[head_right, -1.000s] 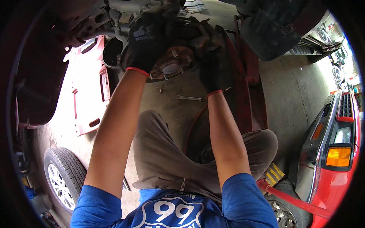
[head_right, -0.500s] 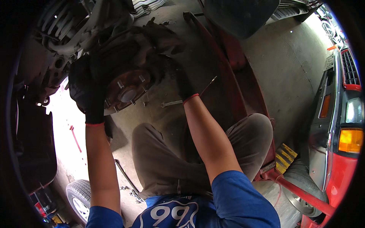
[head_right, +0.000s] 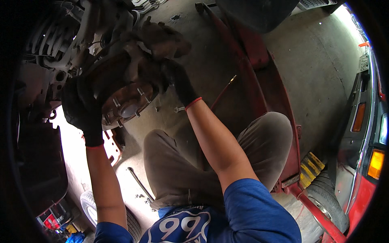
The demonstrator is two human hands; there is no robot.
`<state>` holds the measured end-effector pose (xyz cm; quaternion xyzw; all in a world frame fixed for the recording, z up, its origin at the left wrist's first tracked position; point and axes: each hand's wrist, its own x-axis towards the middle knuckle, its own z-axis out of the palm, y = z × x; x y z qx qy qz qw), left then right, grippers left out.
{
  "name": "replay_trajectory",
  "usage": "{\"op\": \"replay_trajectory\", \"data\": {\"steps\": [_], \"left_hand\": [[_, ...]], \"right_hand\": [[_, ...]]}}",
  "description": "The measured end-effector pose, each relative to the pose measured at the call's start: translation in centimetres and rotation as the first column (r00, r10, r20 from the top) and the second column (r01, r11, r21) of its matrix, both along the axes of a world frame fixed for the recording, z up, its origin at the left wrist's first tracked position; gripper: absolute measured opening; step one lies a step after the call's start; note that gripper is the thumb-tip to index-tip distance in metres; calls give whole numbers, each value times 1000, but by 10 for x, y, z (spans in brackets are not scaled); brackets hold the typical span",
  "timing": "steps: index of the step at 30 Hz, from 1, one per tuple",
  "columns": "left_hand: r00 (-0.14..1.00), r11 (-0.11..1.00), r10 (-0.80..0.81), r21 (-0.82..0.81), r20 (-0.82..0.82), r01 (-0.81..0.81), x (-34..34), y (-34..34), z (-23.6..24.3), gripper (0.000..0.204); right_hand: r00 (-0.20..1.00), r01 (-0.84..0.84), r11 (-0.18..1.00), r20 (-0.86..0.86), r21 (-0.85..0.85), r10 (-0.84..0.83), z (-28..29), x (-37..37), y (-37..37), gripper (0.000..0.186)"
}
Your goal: The person removes the brake caliper from a red car's wheel hub using a wrench, then reattaches it. The task involves loosening bolts, detaching the caliper, and securing it back in place.
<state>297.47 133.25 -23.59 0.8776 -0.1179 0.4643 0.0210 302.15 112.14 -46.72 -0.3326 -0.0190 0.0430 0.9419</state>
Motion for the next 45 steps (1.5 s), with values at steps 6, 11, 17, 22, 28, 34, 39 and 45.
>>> {"op": "replay_trajectory", "data": {"steps": [6, 11, 17, 22, 28, 34, 39, 45], "left_hand": [[999, 998, 21, -52, -41, -23, -2, 4, -1, 24], [997, 996, -75, -55, -8, 74, -3, 6, 3, 21], [993, 986, -117, -120, -7, 116, -4, 7, 4, 24], [992, 986, -118, -112, 37, 121, -2, 6, 3, 26], [997, 993, -64, -100, -40, 60, -3, 7, 5, 34], [998, 995, -27, -98, -53, 22, -5, 4, 6, 37], [995, 992, -97, -83, -17, 95, -6, 6, 6, 33], [995, 992, -84, -94, -49, 79, -2, 4, 5, 30]], "right_hand": [[948, 319, 809, 159, -494, -276, 28, -23, -5, 40], [802, 596, 485, 497, -640, -330, 58, -51, -2, 39], [774, 633, 255, 600, -731, -202, 73, -42, 0, 43], [737, 662, 263, 673, -702, -56, 84, -43, -9, 46], [608, 782, -376, 742, -498, 282, 95, -45, -17, 46], [747, 635, 278, 664, -721, 15, 63, -36, -26, 42], [992, 127, 943, 14, -307, -128, 26, -38, -34, 44], [997, 82, 975, 16, -209, -80, 9, -32, -14, 40]]}}
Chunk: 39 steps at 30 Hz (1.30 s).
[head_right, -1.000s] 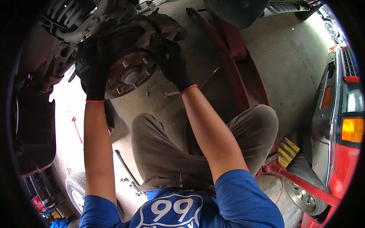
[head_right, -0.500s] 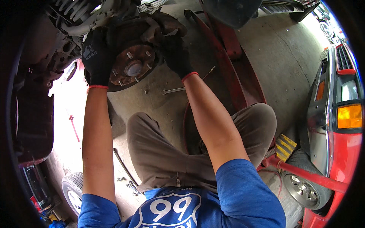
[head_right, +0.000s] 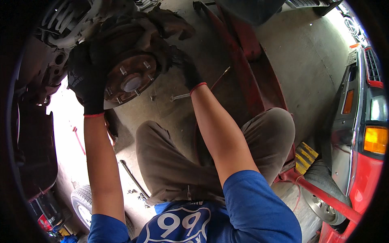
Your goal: The person removes the brake caliper from a red car's wheel hub using a wrench, then reattaches it. The task involves loosening bolts, detaching the caliper, and securing it back in place.
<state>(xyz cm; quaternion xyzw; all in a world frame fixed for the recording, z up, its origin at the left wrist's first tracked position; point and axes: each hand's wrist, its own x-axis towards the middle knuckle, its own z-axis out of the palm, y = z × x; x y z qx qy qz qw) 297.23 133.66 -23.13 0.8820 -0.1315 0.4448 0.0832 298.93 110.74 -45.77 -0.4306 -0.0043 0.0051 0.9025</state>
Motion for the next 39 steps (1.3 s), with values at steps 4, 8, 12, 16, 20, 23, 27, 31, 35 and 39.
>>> {"op": "replay_trajectory", "data": {"steps": [4, 8, 12, 16, 20, 23, 27, 31, 35, 39], "left_hand": [[998, 998, 60, 24, -3, -60, -1, -4, 0, 30], [996, 997, 78, 1, -48, -78, 0, -4, 1, 30], [999, 999, 44, 30, 19, -45, 1, -2, 0, 29], [998, 998, 60, 24, 29, -61, 1, 0, -2, 28], [998, 1000, -13, 7, 64, 13, 3, 0, -3, 27], [998, 1000, -21, 2, 63, 21, 1, 0, -3, 26], [998, 998, -43, -42, 49, 45, -3, 1, -1, 22], [993, 996, -67, -45, 97, 72, -3, 2, -2, 23], [997, 998, -44, -47, 71, 47, 1, 5, -2, 30], [998, 998, -33, -59, 50, 36, 1, 4, -1, 33]], "right_hand": [[999, -7, 995, -34, -98, 4, 10, 8, 8, 38], [997, 70, 961, -20, -268, -78, 18, 17, 15, 40], [1000, -16, 999, -5, 52, 16, 16, 17, 19, 45], [990, -130, 923, 98, 362, 101, 9, 17, 24, 49], [996, -81, 931, 60, 356, 64, 4, 20, 30, 51], [996, -13, 967, -78, 254, 34, 4, 17, 25, 46], [995, 90, 994, -34, -55, -92, 11, 3, 10, 35], [958, 231, 930, 234, -288, -166, 29, -8, 9, 39], [906, 379, 731, 387, -567, -170, 48, -16, 17, 41], [902, 415, 653, 382, -634, -202, 64, -19, 16, 35]]}}
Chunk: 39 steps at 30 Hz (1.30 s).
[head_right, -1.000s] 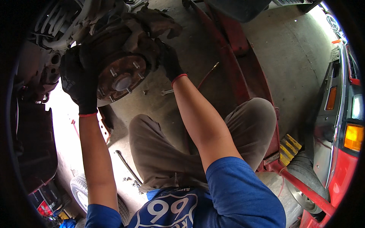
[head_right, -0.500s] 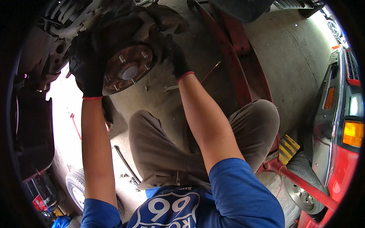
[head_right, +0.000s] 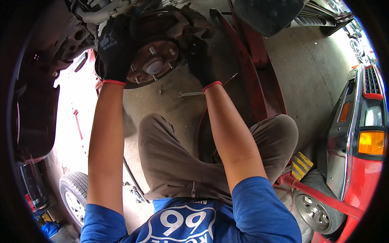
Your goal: The person removes the brake caliper from a red car's wheel hub using a wrench, then reattaches it. The task involves loosening bolts, detaching the caliper, and securing it back in place.
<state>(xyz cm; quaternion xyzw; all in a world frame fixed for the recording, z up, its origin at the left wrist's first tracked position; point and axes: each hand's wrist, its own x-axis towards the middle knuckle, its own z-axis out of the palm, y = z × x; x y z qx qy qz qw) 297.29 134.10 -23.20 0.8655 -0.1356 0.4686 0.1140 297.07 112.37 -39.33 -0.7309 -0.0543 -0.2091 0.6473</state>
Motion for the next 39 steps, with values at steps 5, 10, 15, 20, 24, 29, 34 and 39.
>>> {"op": "replay_trajectory", "data": {"steps": [5, 10, 15, 20, 24, 29, 34, 39], "left_hand": [[1000, 1000, 26, -12, -15, -26, -5, -4, 4, 37], [999, 999, 42, 29, -3, -42, -8, -4, 8, 37], [998, 999, 51, 13, -30, -50, -6, -4, 2, 35], [999, 998, 39, 49, 8, -39, -1, -2, -2, 33], [1000, 998, 8, 68, -7, -8, -1, -3, 0, 30], [994, 990, 94, 108, -48, -88, -1, -7, 1, 30], [990, 992, 111, 61, -82, -107, 0, -6, -2, 29], [995, 988, 87, 128, -40, -81, 1, -2, -2, 24]], "right_hand": [[974, 105, 908, 227, -407, -11, 15, -2, -10, 38], [968, 121, 824, 251, -554, 27, 21, 0, -12, 37], [999, -41, 945, 18, -325, 49, 12, 3, -18, 38], [967, -195, 893, -74, 405, 245, -32, 4, -32, 41], [879, -186, 485, -75, 854, 470, -74, 16, -30, 40], [877, -299, 676, -84, 673, 472, -85, 23, -16, 40], [913, -199, 628, -92, 752, 399, -74, 28, 1, 37], [952, -48, 623, -154, 781, 266, -57, 33, 11, 33]]}}
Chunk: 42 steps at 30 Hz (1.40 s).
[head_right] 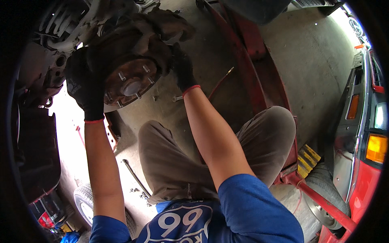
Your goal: The person removes the brake caliper from a red car's wheel hub using a wrench, then reattaches it. The task involves loosening bolts, detaching the caliper, and securing it back in place.
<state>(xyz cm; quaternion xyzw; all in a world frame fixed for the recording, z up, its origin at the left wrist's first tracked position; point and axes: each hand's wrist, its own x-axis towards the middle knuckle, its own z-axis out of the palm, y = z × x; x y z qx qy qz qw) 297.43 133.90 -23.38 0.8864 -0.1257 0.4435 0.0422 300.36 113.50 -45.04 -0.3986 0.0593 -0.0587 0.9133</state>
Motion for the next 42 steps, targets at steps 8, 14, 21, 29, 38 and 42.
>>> {"op": "replay_trajectory", "data": {"steps": [8, 14, 21, 29, 38, 42], "left_hand": [[995, 995, -65, -75, 72, 70, 0, -1, 0, 26], [998, 995, -42, -91, 55, 47, -2, -1, 2, 30], [999, 999, -29, -31, 46, 31, 0, 3, 0, 30], [986, 988, -148, -25, 81, 151, 7, 14, -10, 28], [998, 1000, 12, 13, 67, -13, 11, 16, -10, 38], [997, 997, 59, 38, 52, -61, 4, 6, -7, 32]], "right_hand": [[977, 89, 810, 208, -580, 42, 65, -30, -22, 39], [935, 281, 617, 354, -735, -5, 60, -26, -24, 43], [704, 692, -525, 625, -496, 338, 78, -25, -37, 41], [898, 368, 410, 433, -835, 77, 23, -27, -48, 32], [997, -75, -329, -79, -941, -2, -191, -96, -63, 25], [876, -262, -541, -432, -799, 213, -206, -73, -72, 28]]}}
